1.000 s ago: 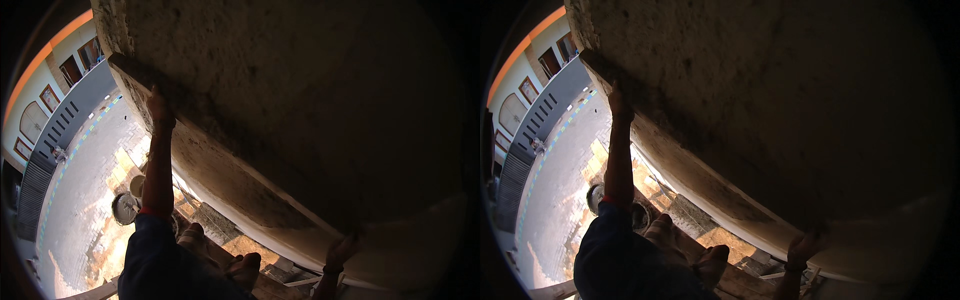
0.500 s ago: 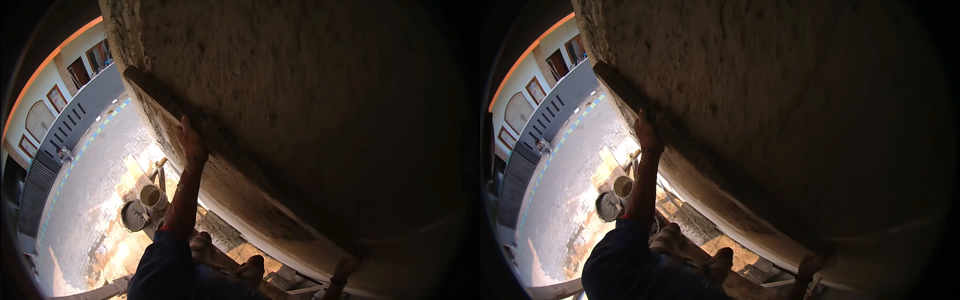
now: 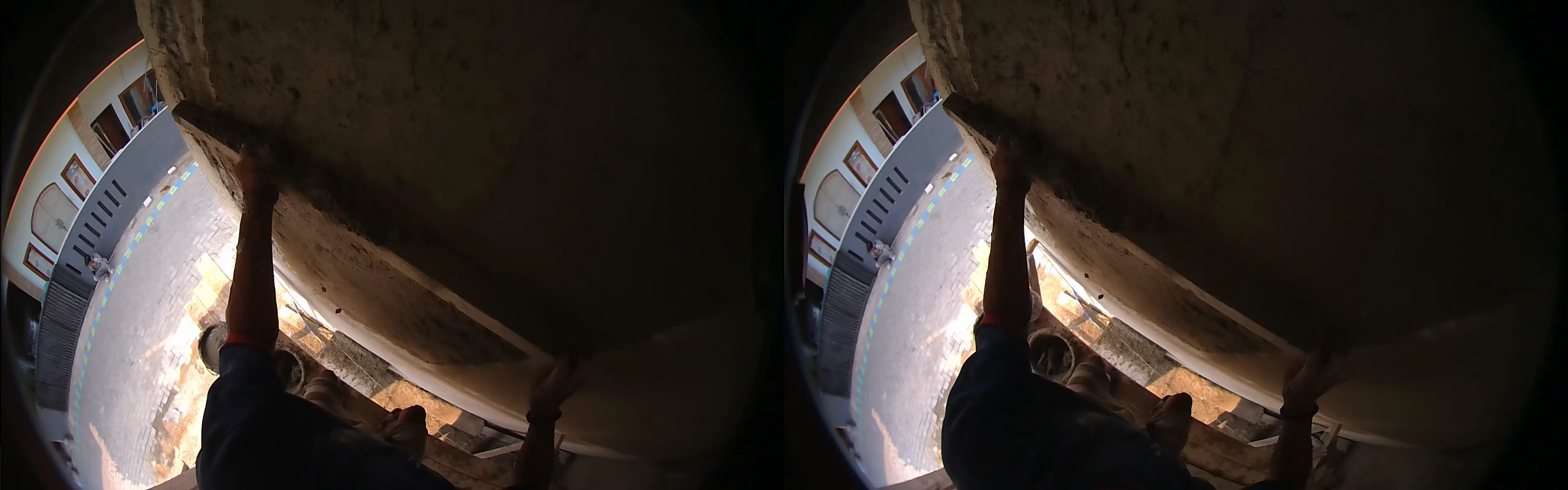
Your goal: The person applies wet mortar from buckets onto a wall using a trowel and then uses a long wooden board to level and smooth the surface.
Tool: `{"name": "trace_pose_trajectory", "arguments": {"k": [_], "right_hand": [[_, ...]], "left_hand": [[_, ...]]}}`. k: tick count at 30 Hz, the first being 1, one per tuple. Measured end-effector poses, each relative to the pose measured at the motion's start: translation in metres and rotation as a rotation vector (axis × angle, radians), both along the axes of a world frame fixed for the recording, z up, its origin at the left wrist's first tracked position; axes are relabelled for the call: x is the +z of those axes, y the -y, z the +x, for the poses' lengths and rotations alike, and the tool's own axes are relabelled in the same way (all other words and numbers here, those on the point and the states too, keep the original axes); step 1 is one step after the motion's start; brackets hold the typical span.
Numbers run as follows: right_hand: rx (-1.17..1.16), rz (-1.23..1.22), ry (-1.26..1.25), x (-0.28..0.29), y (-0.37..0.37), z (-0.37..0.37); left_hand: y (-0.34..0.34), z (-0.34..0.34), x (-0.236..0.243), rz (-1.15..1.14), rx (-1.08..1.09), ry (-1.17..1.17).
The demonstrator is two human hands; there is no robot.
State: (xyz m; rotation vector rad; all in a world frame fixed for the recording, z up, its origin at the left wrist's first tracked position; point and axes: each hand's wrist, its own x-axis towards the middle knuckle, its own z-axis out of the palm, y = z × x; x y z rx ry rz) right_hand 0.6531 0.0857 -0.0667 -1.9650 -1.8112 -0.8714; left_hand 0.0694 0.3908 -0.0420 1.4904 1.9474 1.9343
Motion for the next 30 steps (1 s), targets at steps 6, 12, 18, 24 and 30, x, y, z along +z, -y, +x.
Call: {"name": "trace_pose_trajectory", "arguments": {"k": [6,12,18,24,30], "right_hand": [[-0.096,-0.052,-0.272,0.027,0.036,0.060],[-0.155,0.003,-0.141,0.053,0.063,0.111],[0.003,0.206,-0.058,0.065,0.102,0.178],[0.018,0.152,-0.112,0.130,0.140,0.166],[-0.007,0.001,0.004,0.171,0.197,0.190]], "left_hand": [[0.046,0.106,0.036,0.018,-0.260,1.013],[0.066,0.158,0.042,-0.074,-0.116,1.053],[0.125,0.238,0.120,-0.179,-0.199,1.021],[0.171,0.247,0.115,-0.192,-0.195,1.086],[0.212,0.256,0.035,-0.190,-0.244,1.371]]}}
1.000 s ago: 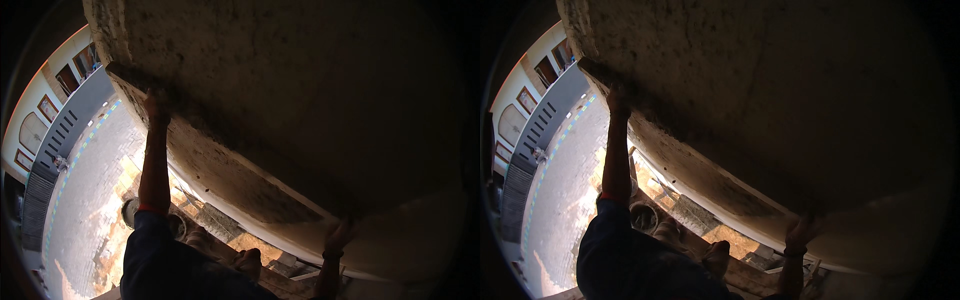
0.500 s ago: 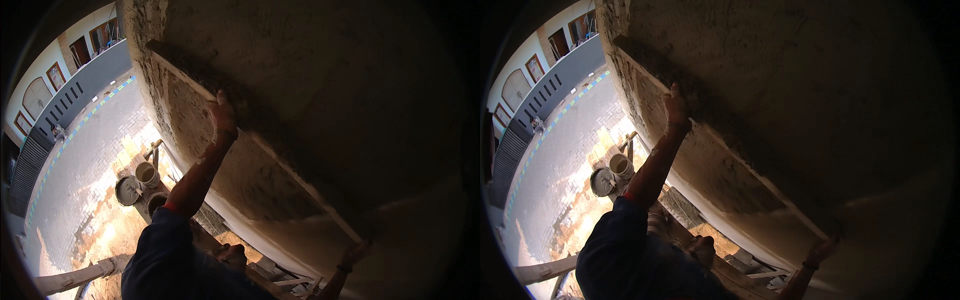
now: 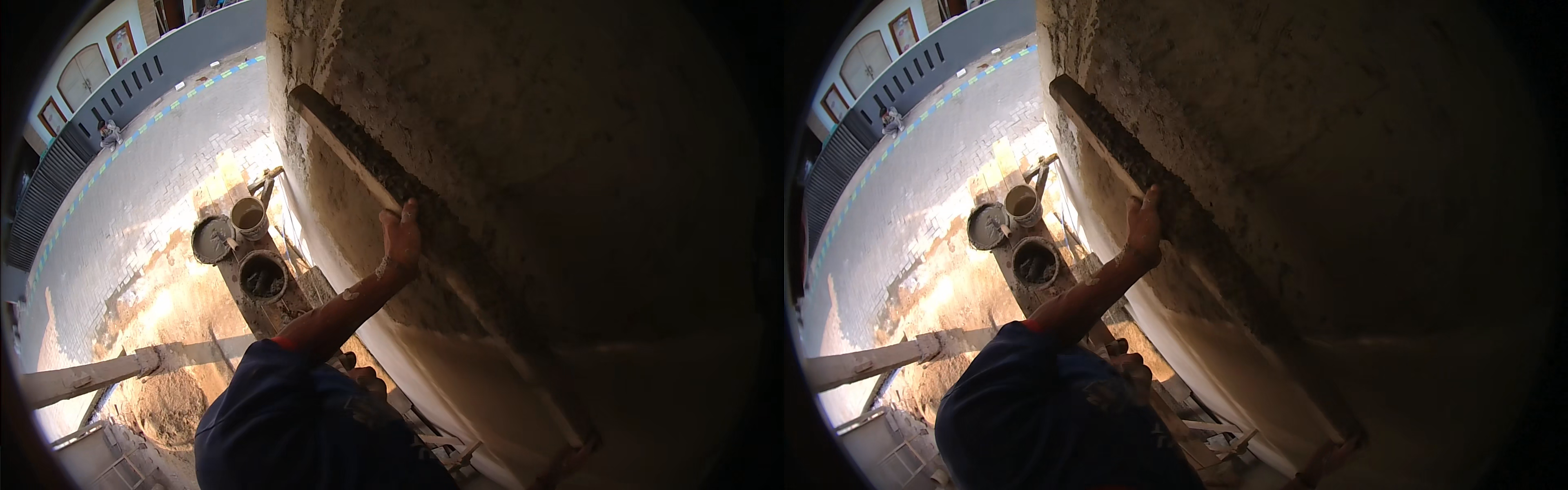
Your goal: The person applies wet mortar from buckets onto a wall using a trowel and then uses a long wooden board to level and smooth the surface.
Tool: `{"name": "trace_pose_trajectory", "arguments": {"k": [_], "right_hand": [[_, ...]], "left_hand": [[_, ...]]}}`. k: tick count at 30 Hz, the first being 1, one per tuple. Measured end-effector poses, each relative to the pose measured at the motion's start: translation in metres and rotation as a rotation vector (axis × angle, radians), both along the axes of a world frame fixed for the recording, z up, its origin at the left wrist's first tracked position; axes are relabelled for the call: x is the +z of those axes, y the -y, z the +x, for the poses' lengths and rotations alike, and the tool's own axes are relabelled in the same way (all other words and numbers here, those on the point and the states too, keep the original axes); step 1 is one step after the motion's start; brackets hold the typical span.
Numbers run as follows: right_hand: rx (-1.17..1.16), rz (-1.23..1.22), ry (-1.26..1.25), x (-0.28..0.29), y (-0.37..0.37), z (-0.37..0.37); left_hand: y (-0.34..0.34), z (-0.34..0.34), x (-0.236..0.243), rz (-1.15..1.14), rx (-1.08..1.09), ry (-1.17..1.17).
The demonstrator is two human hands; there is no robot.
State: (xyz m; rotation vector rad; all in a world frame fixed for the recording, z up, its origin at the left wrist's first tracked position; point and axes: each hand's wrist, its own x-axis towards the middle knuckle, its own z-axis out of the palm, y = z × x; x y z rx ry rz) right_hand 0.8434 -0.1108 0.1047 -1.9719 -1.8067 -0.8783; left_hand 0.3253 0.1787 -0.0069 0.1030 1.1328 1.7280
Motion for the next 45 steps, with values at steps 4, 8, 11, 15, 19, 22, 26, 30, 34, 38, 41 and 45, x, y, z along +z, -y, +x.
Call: {"name": "trace_pose_trajectory", "arguments": {"k": [4,8,11,15,19,22,26,30,34,38,41,45], "right_hand": [[-0.063,-0.185,0.153,0.025,-0.003,0.010],[0.160,-0.253,0.286,0.100,-0.036,-0.091],[0.309,-0.369,0.382,0.121,-0.057,-0.103],[0.351,-0.434,0.630,0.145,-0.092,-0.140],[0.599,-0.574,0.672,0.182,-0.116,-0.191],[0.661,-0.554,1.018,0.207,-0.139,-0.208],[0.310,-0.672,-0.114,0.233,-0.137,-0.331],[0.939,-0.502,1.187,0.245,-0.139,-0.460],[1.034,-0.705,1.192,0.186,-0.140,-0.562],[1.251,-0.544,1.387,0.062,-0.157,-0.623],[1.318,-0.503,1.396,0.059,-0.146,-0.646],[1.322,-0.570,1.377,0.073,-0.141,-0.660]], "left_hand": [[0.051,-0.026,-0.028,-0.145,0.032,0.206],[0.073,-0.030,-0.123,-0.172,0.125,-0.064],[0.091,-0.046,-0.144,-0.298,0.144,0.348],[0.121,-0.068,-0.157,-0.286,0.143,0.452],[0.132,-0.079,-0.154,-0.376,0.204,0.565],[0.150,-0.100,-0.163,-0.336,0.259,0.642],[0.156,-0.124,-0.204,-0.164,0.264,0.813],[0.159,-0.149,-0.266,-0.077,0.353,0.898],[0.179,-0.171,-0.310,0.176,0.529,0.997],[0.212,-0.179,-0.323,0.126,0.631,1.018],[0.217,-0.179,-0.325,0.128,0.667,1.000],[0.228,-0.187,-0.315,0.027,0.588,0.897]]}}
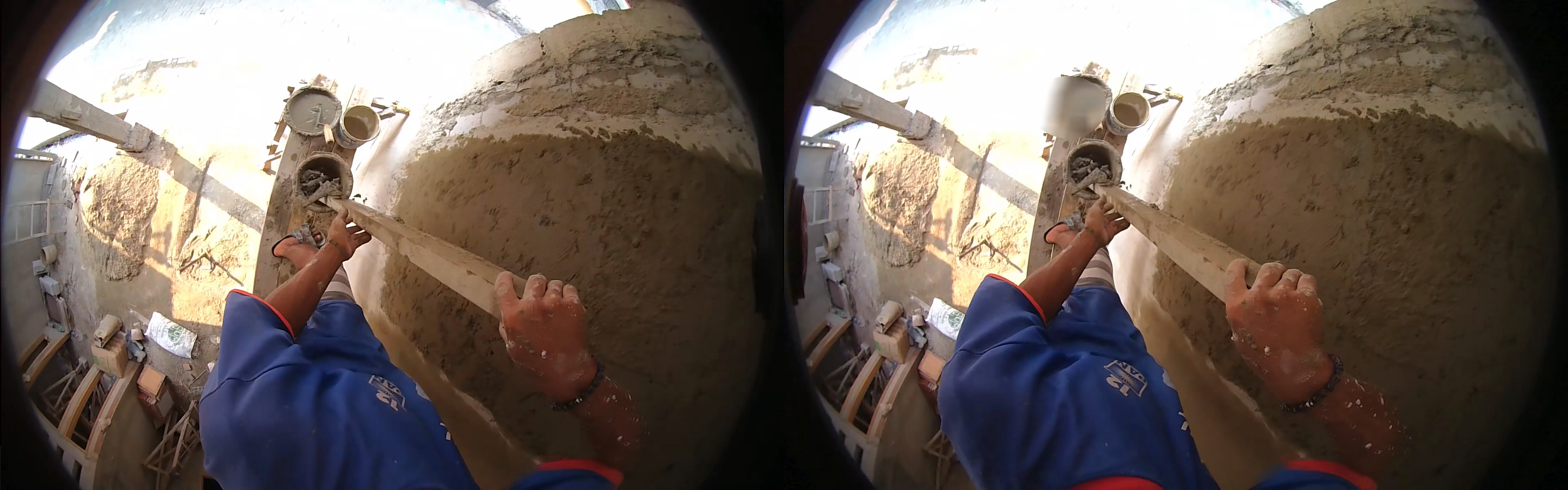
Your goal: The person applies wet mortar from buckets onto a wall using a trowel and then uses a long wooden board to level and smooth the surface.
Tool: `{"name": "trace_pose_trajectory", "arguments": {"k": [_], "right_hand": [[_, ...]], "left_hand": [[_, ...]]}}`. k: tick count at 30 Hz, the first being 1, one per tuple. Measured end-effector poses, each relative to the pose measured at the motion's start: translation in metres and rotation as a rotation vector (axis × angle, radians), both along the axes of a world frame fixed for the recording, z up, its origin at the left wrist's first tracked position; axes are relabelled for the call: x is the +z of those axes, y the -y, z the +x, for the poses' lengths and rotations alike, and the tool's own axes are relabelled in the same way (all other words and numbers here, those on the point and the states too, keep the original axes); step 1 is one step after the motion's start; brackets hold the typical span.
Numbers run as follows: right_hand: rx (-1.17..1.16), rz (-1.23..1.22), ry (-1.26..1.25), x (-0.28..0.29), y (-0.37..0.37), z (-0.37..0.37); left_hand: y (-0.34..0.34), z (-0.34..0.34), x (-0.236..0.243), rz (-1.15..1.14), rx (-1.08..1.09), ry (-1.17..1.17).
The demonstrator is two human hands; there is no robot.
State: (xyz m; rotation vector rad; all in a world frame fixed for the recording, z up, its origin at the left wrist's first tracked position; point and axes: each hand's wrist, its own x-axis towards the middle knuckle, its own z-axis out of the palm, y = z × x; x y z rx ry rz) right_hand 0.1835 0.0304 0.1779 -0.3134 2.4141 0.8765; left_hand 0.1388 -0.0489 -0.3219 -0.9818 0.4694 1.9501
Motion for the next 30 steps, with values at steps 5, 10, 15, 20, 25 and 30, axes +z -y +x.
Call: {"name": "trace_pose_trajectory", "arguments": {"k": [5,10,15,20,25,30], "right_hand": [[-0.071,0.004,0.013,0.054,0.011,-0.012],[-0.428,0.057,0.108,0.138,0.025,0.037],[-0.701,0.126,-0.020,0.190,0.037,0.125],[-0.980,0.116,-0.305,0.145,0.043,0.252],[-1.214,0.226,-0.712,0.028,0.063,0.419],[-1.227,0.286,-0.783,-0.101,0.076,0.501]], "left_hand": [[-0.001,-0.009,0.004,0.002,-0.106,0.025],[-0.030,0.002,0.008,0.027,-0.388,0.193],[-0.045,0.034,0.087,0.095,-0.601,0.160],[-0.075,0.058,0.096,0.040,-0.687,-0.044],[-0.122,0.074,0.118,0.014,-0.807,-0.293],[-0.162,0.087,0.121,-0.105,-0.923,-1.062]]}}
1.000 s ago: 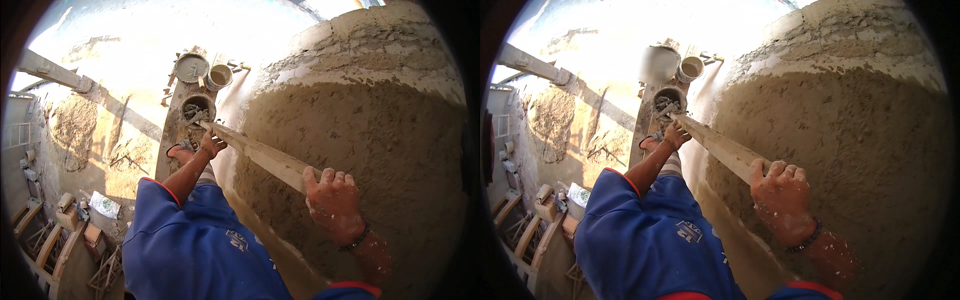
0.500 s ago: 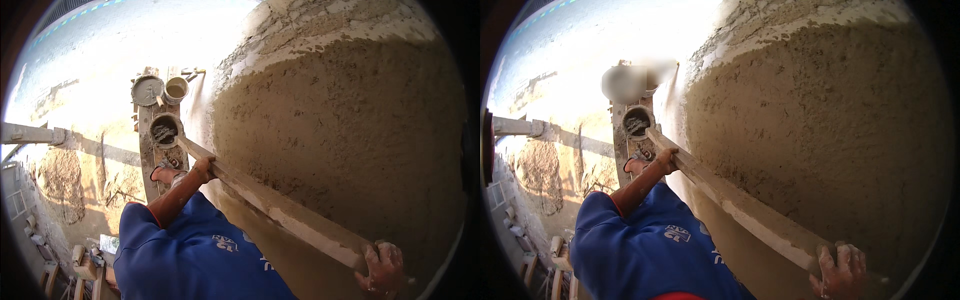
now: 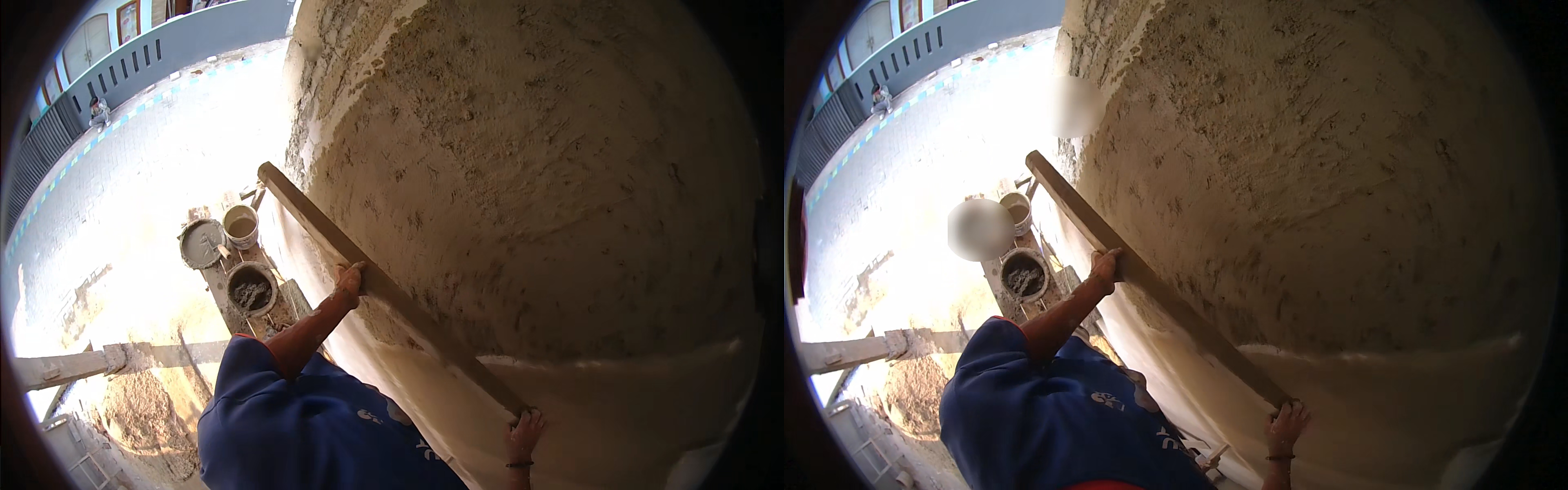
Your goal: The person applies wet mortar from buckets onto a wall using a trowel and then uses a long wooden board to level and smooth the surface.
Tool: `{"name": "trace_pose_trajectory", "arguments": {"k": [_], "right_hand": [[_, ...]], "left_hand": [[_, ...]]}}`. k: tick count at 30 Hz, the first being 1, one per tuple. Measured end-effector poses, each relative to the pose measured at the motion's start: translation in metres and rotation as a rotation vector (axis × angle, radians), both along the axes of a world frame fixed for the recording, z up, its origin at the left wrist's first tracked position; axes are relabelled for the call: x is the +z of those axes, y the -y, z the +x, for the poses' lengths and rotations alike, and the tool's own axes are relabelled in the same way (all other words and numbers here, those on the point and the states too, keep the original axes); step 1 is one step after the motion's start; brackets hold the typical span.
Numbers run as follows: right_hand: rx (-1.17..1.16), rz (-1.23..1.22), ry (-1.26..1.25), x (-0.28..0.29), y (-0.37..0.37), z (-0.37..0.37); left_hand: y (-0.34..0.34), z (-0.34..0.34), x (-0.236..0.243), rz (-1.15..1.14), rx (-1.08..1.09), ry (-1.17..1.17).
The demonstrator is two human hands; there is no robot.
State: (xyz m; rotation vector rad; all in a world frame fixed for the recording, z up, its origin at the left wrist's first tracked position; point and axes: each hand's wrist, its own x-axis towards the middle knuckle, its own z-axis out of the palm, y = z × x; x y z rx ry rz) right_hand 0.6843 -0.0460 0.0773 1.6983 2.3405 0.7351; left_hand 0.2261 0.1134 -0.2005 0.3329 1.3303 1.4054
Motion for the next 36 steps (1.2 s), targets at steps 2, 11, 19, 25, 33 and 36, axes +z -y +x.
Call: {"name": "trace_pose_trajectory", "arguments": {"k": [2,11,19,25,33,36], "right_hand": [[0.001,-0.011,-0.120,-0.040,-0.013,0.013],[0.033,0.115,-0.270,-0.171,-0.054,0.057],[-0.036,0.290,-0.021,-0.207,-0.057,0.074],[0.089,0.414,-0.105,-0.188,-0.075,0.039],[-0.054,0.413,-0.112,-0.139,-0.131,-0.059],[-0.045,0.444,-0.120,-0.134,-0.151,-0.080]], "left_hand": [[-0.037,0.002,-0.025,0.108,-0.010,0.194],[-0.135,0.042,0.078,0.132,0.123,0.157],[-0.159,0.081,0.003,0.416,0.356,0.116],[-0.158,0.069,0.040,0.499,0.316,-0.089],[-0.214,-0.064,0.203,0.435,0.446,-0.368],[-0.235,-0.099,0.218,0.426,0.465,-0.374]]}}
